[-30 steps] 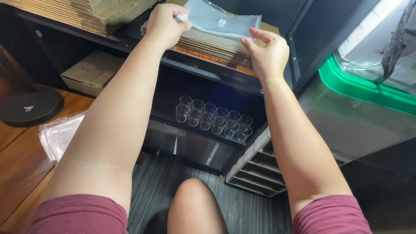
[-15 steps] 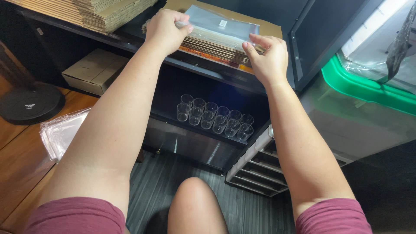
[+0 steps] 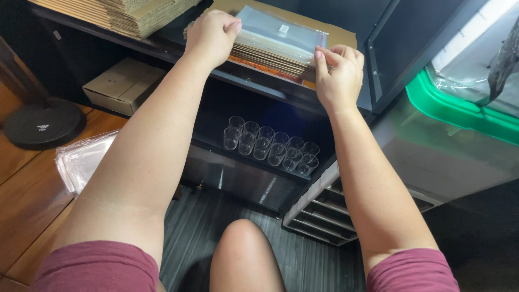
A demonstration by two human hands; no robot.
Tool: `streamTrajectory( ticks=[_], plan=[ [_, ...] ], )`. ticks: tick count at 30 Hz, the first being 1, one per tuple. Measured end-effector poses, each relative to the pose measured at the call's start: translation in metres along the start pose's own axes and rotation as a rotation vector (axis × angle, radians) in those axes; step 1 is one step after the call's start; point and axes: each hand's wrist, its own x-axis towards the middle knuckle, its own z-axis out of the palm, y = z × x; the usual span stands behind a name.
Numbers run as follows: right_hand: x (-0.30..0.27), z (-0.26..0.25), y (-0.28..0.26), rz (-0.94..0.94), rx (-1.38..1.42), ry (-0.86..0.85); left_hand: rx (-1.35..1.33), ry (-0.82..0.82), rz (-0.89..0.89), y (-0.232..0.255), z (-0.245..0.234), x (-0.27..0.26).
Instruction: The person sits on the floor and repeatedly picks up stacks of clear plastic pouches from a wooden bench. They place each stack onto a shelf in a black cabinet next to other similar pouches. The task involves moving the pouches from the bench to the shelf repeatedly.
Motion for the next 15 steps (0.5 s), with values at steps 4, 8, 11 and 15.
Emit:
streamTrajectory(
  ticks=[4, 8, 11, 15],
  plan=[
    [0.001, 0.002, 0.002, 0.021, -0.02, -0.011, 0.035, -0.013, -0.009, 0.003, -0.011, -0.007],
    [0.0, 0.004, 0.005, -0.04, -0.039, 0.033, 0.044, 0.025, -0.053, -0.001, -0.029, -0.022],
    [-0.007, -0.003, -0.009, -0.073, -0.051, 0.096, 0.036, 0.109, -0.088, -0.014, -0.047, -0.04],
    [-0.024, -0.016, -0.051, -0.145, 0.083, 0.177, -0.024, 0.244, -0.063, -0.025, -0.067, -0.092]
  ],
)
